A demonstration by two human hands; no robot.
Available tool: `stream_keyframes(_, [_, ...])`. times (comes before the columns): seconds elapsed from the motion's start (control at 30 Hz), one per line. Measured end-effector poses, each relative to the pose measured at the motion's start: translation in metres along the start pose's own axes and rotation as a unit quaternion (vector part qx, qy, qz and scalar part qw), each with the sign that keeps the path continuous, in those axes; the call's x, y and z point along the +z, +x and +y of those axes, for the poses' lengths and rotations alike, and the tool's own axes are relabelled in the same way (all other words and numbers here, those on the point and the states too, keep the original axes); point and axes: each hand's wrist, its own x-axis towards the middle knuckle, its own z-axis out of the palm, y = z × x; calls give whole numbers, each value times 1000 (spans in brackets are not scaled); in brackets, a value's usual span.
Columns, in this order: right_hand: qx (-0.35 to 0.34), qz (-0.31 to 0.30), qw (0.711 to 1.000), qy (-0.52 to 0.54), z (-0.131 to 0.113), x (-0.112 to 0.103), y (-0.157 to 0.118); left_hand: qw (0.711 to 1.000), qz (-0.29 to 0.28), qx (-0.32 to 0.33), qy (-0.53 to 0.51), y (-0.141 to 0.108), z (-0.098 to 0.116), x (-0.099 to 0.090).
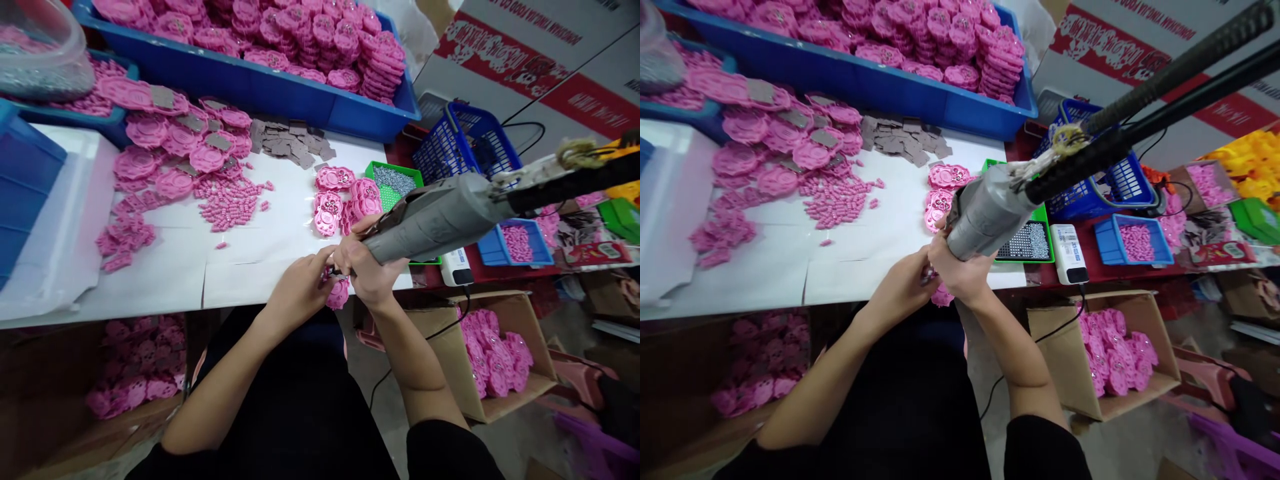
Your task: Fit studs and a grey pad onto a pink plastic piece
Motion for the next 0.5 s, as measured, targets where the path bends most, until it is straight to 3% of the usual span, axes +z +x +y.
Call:
stream_keyframes(0.13, [-34,9,999,-10,1,1,-2,1000,7,6,6,0,-2,2])
stream_keyframes(0.5, [-21,11,1000,-12,-3,2,0,1000,10,9,3,1,-1,1])
